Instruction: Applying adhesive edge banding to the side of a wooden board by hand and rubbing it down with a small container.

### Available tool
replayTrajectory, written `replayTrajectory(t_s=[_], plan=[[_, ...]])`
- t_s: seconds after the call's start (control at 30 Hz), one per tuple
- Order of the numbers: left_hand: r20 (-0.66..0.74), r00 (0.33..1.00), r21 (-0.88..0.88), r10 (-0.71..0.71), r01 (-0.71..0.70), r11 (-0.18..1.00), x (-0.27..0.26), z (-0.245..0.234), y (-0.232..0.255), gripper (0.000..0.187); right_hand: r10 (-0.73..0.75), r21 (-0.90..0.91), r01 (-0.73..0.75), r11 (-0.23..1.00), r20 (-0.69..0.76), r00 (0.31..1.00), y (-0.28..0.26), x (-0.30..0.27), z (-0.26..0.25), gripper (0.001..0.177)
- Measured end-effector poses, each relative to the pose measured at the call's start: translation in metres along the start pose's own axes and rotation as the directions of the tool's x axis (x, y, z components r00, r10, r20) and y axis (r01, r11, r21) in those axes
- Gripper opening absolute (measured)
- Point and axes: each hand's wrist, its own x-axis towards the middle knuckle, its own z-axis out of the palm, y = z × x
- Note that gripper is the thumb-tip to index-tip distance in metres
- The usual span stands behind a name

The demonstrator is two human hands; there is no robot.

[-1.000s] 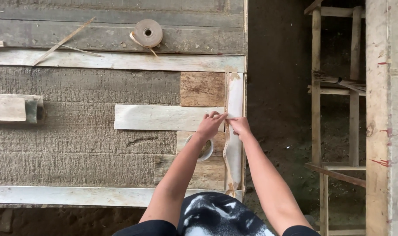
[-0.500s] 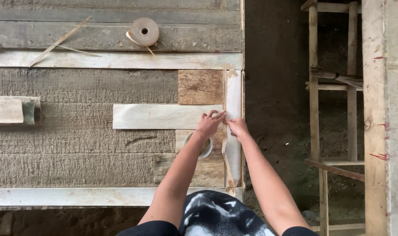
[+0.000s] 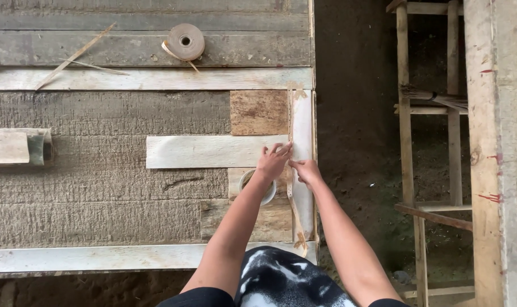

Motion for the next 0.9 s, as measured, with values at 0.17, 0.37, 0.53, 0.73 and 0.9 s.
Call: replayTrajectory(t_s=[0.17, 0.37, 0.53, 0.73, 0.9], plan=[[0.023, 0.999, 0.006, -0.039, 0.039, 0.999, 0.003, 0.004, 0.007, 0.060, -0.004, -0.022, 0.004, 1.000, 0.001, 1.000, -0.021, -0.033, -0.005, 0.036], [0.060, 0.996, 0.026, -0.063, 0.061, 0.998, 0.004, 0.003, 0.013, 0.065, 0.001, -0.069, -0.001, 0.998, 0.006, 1.000, 0.003, -0.011, -0.003, 0.033], [0.118, 0.990, 0.032, -0.071, 0.067, 0.997, 0.010, 0.002, 0.013, 0.066, -0.004, -0.098, 0.004, 0.995, 0.000, 1.000, 0.019, 0.005, -0.004, 0.032], [0.119, 0.992, 0.003, -0.038, 0.038, 0.999, 0.006, 0.005, 0.009, 0.072, 0.012, -0.057, -0.011, 0.998, 0.011, 1.000, -0.010, -0.029, -0.011, 0.030], [0.143, 0.986, 0.054, -0.082, 0.075, 0.996, 0.013, 0.004, 0.017, 0.064, 0.060, 0.116, -0.058, 0.991, -0.011, 0.998, -0.040, -0.073, -0.015, 0.049]])
